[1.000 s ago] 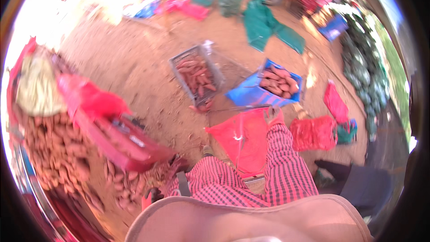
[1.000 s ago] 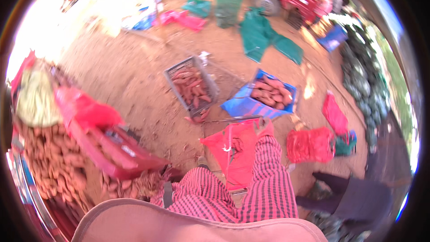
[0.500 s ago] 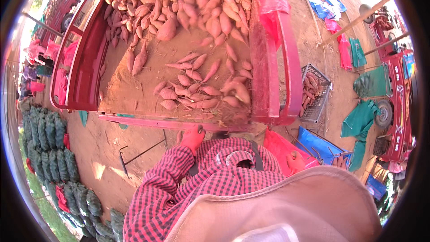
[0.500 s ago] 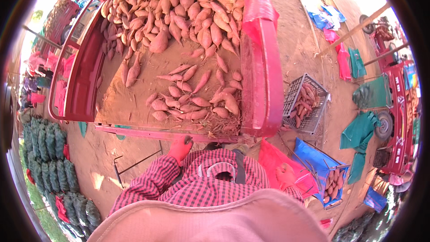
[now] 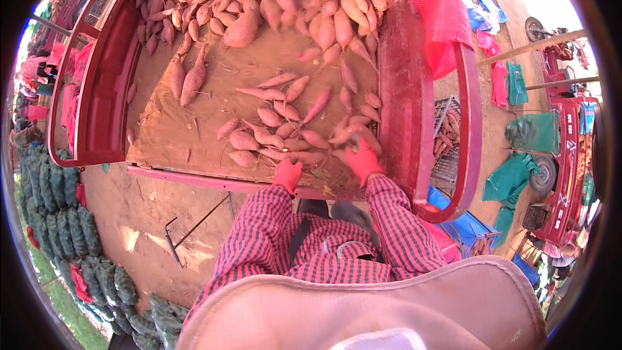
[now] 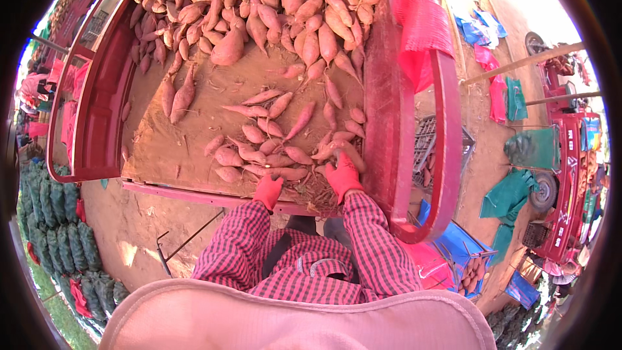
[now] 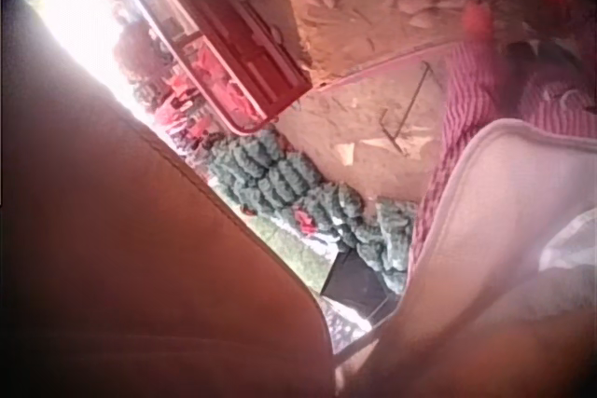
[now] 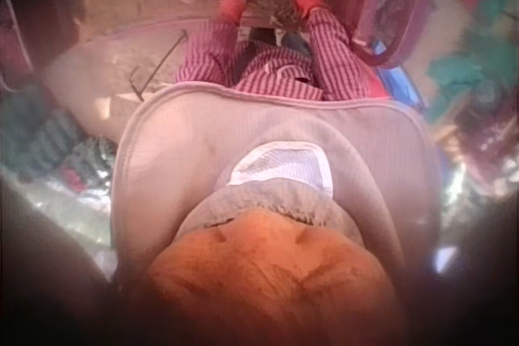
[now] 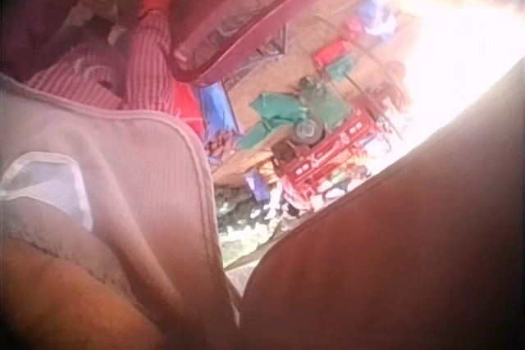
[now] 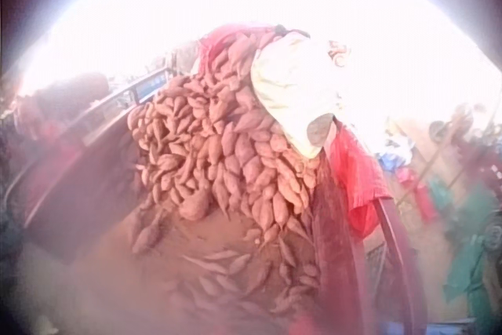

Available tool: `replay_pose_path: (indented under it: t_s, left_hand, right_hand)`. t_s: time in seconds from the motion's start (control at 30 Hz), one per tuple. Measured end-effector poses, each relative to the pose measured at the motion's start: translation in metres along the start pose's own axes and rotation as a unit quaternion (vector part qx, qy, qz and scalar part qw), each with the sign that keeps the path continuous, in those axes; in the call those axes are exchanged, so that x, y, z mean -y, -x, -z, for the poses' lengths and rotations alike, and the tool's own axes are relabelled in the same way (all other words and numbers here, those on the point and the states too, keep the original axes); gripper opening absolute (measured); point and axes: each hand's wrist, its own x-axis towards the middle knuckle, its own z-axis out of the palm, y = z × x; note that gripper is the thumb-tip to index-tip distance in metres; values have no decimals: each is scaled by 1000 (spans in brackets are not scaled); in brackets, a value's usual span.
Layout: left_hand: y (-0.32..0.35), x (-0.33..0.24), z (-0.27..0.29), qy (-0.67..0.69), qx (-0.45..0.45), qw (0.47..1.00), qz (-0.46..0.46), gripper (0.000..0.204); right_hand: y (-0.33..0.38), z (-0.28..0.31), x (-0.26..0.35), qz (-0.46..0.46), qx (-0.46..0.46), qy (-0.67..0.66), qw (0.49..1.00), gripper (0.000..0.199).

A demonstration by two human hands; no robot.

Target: The person stands at the back of a red truck and repeatedly scoops sweet potatoes from a large pile into a red mesh bag. They then carry the bag to a blue crate on the ground and pour the potatoes into it. This cycle repeats throughout the clip.

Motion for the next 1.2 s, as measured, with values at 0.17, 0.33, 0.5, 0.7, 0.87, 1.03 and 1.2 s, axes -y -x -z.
replay_pose_path:
  t_s: [0.17,0.33,0.5,0.7,0.87,1.03,1.2]
  left_hand:
    - [12,-1,16,76,-17,993,-84,34]
    - [19,-9,41,30,-22,999,-8,31]
    - [4,-3,99,87,-195,973,-92,42]
    - [-96,5,219,-66,-441,890,-92,64]
    - [-175,3,328,-100,-471,876,42,75]
    - [-208,-18,318,-161,-507,847,-9,68]
    - [-191,-60,204,-203,-411,859,-226,61]
  right_hand:
    - [-2,-43,-32,28,29,298,954,56]
    - [-21,-66,-37,26,46,427,903,60]
    - [-22,-33,-12,37,111,406,906,59]
    - [8,1,-5,-47,-59,47,996,74]
    - [-5,1,8,40,-51,12,998,82]
    - [-26,-6,53,35,30,32,998,75]
    - [-78,-12,73,34,-19,23,999,68]
